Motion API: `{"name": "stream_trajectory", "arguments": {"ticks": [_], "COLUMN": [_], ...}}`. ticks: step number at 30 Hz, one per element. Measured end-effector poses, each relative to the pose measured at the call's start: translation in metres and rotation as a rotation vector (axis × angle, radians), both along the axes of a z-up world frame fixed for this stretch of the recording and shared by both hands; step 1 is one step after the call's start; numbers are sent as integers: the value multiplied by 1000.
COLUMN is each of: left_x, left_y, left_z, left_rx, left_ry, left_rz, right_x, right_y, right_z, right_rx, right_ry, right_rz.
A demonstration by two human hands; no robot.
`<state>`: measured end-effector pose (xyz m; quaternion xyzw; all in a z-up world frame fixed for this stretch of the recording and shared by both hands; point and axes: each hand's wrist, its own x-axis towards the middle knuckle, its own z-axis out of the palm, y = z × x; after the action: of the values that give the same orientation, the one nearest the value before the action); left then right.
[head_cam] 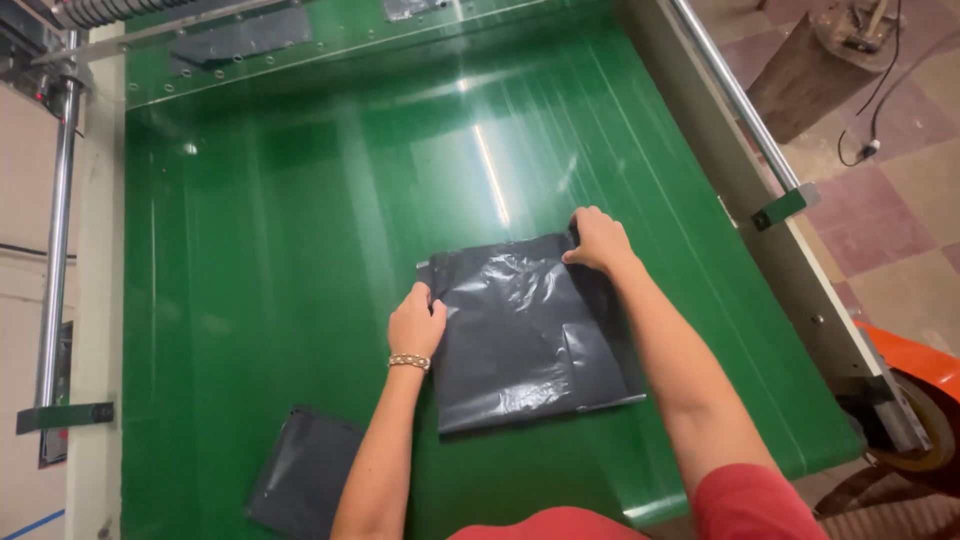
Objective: The person is taking black plastic bags from a conveyor belt, folding them into smaller rectangular shapes, and stacking them in a red plastic crate.
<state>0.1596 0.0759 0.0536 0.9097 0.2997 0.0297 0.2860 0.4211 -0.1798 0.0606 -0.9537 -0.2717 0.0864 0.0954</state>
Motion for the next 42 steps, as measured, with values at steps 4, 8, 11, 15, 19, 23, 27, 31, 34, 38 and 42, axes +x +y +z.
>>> {"name": "stream_trajectory", "arguments": {"ticks": [4, 8, 11, 15, 19, 23, 27, 31, 34, 38, 42], "left_x": [-13, -8, 4, 13, -26, -61, -96, -100, -132, -169, -159], "left_y": [-34, -88, -107, -91, -61, -50, -12, -10, -59, -90, -74], "left_z": [17, 35, 13, -59, 10, 26, -76, -70, 27, 43, -24], "left_rx": [716, 149, -630, -1448, -1923, -2168, -1941, -1350, -471, 599, 913], "left_ry": [-155, -433, -221, -276, -253, -448, -381, -437, -472, -166, -389], "left_rz": [-68, -320, -304, -174, 163, 600, 491, 364, 104, -593, -765], "right_x": [9, 3, -8, -51, -146, -224, -249, -261, -262, -272, -301], "right_y": [10, 13, 13, -8, -60, -110, -128, -131, -132, -125, -82], "right_z": [3, 14, 14, 21, 63, 41, 8, 5, 4, -3, 43], "right_rx": [-189, -90, -42, 111, 540, 519, 495, 421, 365, 156, 17], "right_ry": [132, 234, 284, -113, -332, -324, -395, -445, -473, -519, -570], "right_rz": [43, 9, -55, 65, 162, 192, 167, 166, 155, 73, 143]}}
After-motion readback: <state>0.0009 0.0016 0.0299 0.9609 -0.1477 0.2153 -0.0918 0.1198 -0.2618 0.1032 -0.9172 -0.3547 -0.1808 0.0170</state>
